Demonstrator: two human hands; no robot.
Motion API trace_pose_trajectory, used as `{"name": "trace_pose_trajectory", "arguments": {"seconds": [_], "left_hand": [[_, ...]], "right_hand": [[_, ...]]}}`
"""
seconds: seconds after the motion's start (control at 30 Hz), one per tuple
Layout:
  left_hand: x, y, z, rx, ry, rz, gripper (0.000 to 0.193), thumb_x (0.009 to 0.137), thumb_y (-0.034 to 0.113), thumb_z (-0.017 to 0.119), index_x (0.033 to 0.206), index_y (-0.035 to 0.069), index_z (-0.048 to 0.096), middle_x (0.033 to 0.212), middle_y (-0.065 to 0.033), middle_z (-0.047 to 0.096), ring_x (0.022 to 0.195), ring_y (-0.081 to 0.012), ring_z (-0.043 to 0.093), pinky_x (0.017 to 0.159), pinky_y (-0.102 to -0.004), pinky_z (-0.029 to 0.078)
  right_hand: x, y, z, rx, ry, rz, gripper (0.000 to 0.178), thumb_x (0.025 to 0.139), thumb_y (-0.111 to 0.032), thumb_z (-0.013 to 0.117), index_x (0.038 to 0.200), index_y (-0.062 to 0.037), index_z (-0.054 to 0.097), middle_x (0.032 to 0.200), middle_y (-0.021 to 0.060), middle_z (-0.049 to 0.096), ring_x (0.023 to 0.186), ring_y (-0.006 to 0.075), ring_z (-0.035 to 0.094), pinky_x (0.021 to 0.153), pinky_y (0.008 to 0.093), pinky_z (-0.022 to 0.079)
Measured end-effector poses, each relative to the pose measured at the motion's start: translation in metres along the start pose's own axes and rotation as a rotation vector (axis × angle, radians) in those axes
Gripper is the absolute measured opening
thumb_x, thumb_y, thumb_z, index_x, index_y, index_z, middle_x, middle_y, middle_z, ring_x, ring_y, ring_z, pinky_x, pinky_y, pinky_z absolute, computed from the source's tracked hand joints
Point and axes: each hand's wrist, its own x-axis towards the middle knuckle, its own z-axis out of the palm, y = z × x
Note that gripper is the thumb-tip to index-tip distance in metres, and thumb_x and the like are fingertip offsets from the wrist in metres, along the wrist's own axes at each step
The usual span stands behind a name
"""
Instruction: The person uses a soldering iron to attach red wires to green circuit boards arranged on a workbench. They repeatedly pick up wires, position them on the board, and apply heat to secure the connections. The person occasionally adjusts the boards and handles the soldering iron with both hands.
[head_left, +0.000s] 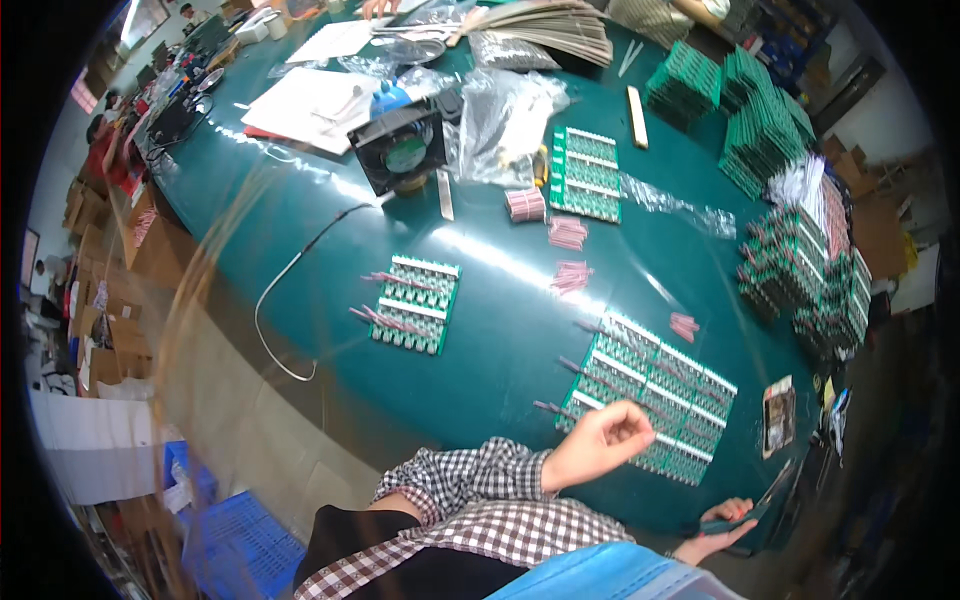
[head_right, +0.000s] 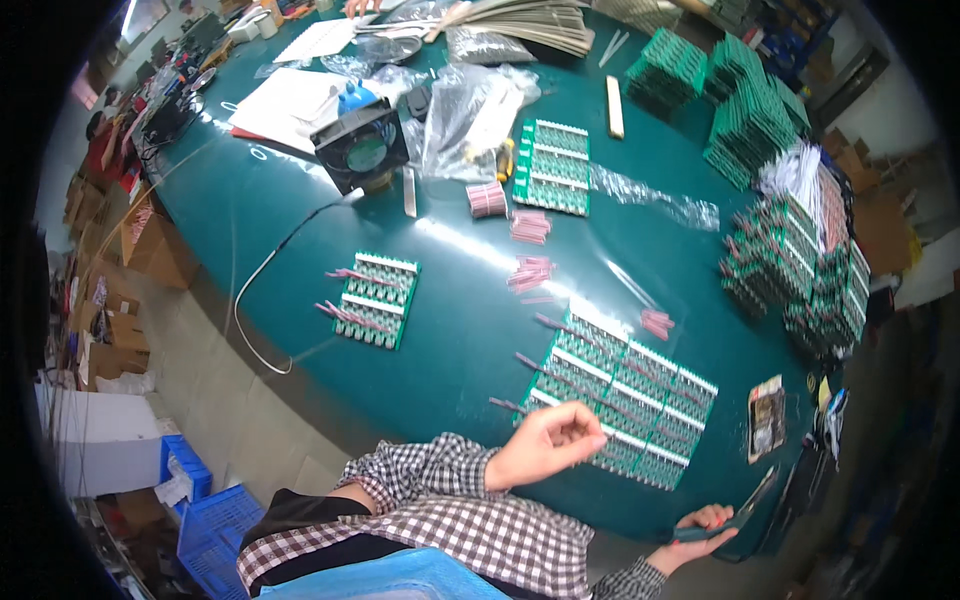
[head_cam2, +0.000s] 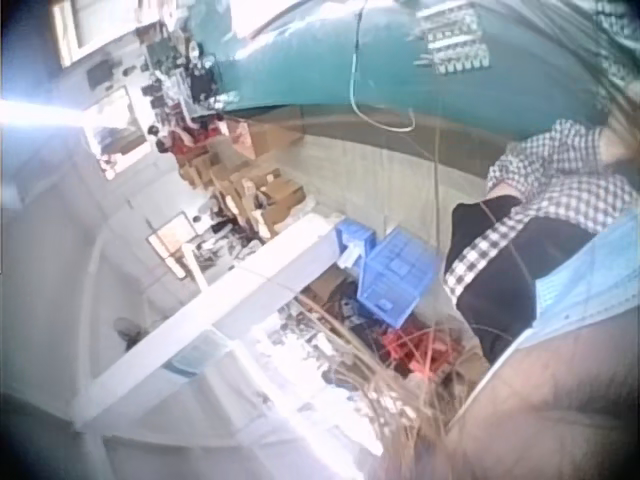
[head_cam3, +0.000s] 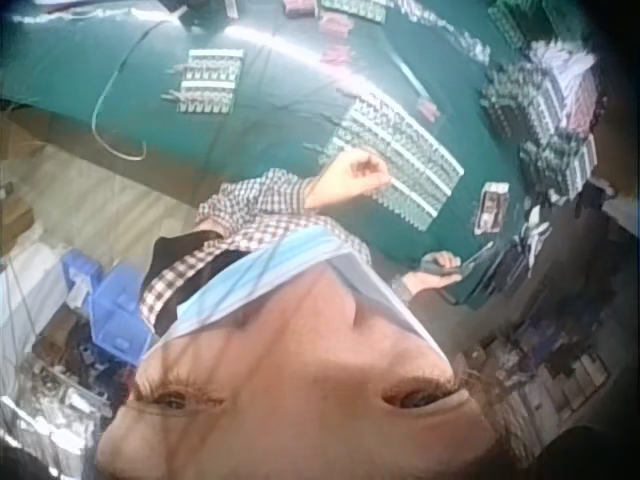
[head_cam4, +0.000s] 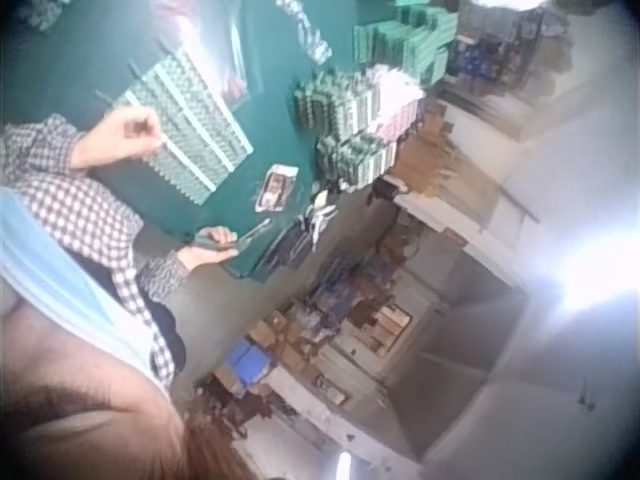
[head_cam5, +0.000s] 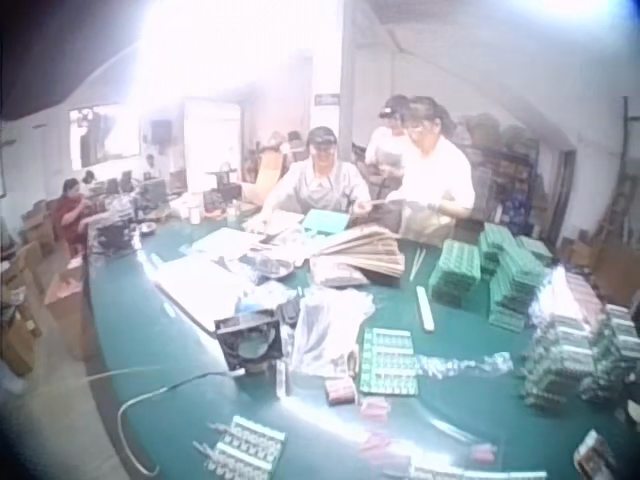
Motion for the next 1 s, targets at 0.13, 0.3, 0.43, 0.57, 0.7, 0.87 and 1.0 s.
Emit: {"name": "trace_pose_trajectory", "arguments": {"seconds": [0.13, 0.3, 0.43, 0.57, 0.7, 0.87, 1.0], "left_hand": [[0.004, 0.013, 0.005, 0.103, 0.102, 0.099, 0.006, 0.088, 0.006, 0.063, 0.091, 0.004, 0.059, 0.081, 0.0015, 0.057, 0.067, -0.0035, 0.052, 0.057, -0.0180, 0.043], [0.004, 0.018, 0.008, 0.077, 0.188, 0.046, 0.006, 0.088, 0.008, 0.062, 0.090, 0.003, 0.059, 0.077, 0.0004, 0.058, 0.060, -0.0038, 0.052, 0.053, -0.0180, 0.044], [0.014, 0.004, 0.019, 0.093, 0.140, -0.011, 0.008, 0.088, 0.009, 0.063, 0.090, 0.002, 0.059, 0.073, 0.0010, 0.057, 0.058, -0.0036, 0.051, 0.051, -0.0177, 0.042], [0.018, -0.004, 0.026, 0.181, 0.107, -0.070, 0.009, 0.088, 0.010, 0.063, 0.090, 0.003, 0.059, 0.073, 0.0016, 0.056, 0.058, -0.0034, 0.050, 0.051, -0.0179, 0.041], [0.025, -0.013, 0.035, 0.232, 0.054, -0.126, 0.010, 0.086, 0.011, 0.065, 0.090, 0.003, 0.059, 0.071, 0.0027, 0.057, 0.057, -0.0015, 0.049, 0.049, -0.0164, 0.039], [0.032, -0.020, 0.045, 0.345, 0.015, -0.207, 0.009, 0.087, 0.013, 0.064, 0.087, 0.004, 0.059, 0.069, 0.0035, 0.055, 0.057, -0.0024, 0.048, 0.050, -0.0175, 0.039], [0.031, -0.017, 0.046, 0.394, 0.010, -0.178, 0.009, 0.088, 0.012, 0.063, 0.087, 0.004, 0.059, 0.070, 0.0050, 0.054, 0.057, -0.0014, 0.044, 0.050, -0.0173, 0.034]], "right_hand": [[0.006, 0.014, 0.024, -0.201, 0.032, -0.082, 0.026, 0.088, -0.022, 0.064, 0.094, -0.0064, 0.044, 0.072, -0.0042, 0.030, 0.060, 0.0051, 0.032, 0.053, 0.0174, 0.033], [0.020, -0.002, 0.004, 0.004, 0.001, 0.146, 0.034, 0.085, -0.025, 0.069, 0.105, -0.0093, 0.047, 0.086, -0.0016, 0.047, 0.072, 0.0086, 0.046, 0.064, 0.0229, 0.044], [0.008, -0.017, -0.001, -0.102, -0.047, 0.171, 0.035, 0.091, -0.034, 0.060, 0.110, -0.0088, 0.044, 0.095, 0.0043, 0.054, 0.083, 0.0170, 0.055, 0.072, 0.0311, 0.052], [-0.009, -0.019, 0.015, -0.272, -0.064, 0.145, 0.036, 0.094, -0.036, 0.054, 0.111, -0.0061, 0.042, 0.097, 0.0073, 0.054, 0.086, 0.0203, 0.058, 0.070, 0.0332, 0.055], [-0.021, -0.019, 0.019, -0.381, -0.021, 0.070, 0.039, 0.094, -0.038, 0.054, 0.111, -0.0049, 0.042, 0.096, 0.0072, 0.054, 0.082, 0.0200, 0.057, 0.065, 0.0317, 0.055], [-0.032, -0.015, 0.017, -0.427, 0.027, 0.023, 0.042, 0.092, -0.039, 0.056, 0.112, -0.0051, 0.042, 0.095, 0.0062, 0.053, 0.080, 0.0192, 0.057, 0.063, 0.0312, 0.054], [-0.045, -0.015, 0.018, -0.487, 0.067, -0.011, 0.044, 0.091, -0.039, 0.058, 0.112, -0.0047, 0.042, 0.096, 0.0066, 0.053, 0.078, 0.0193, 0.058, 0.062, 0.0305, 0.055]]}}
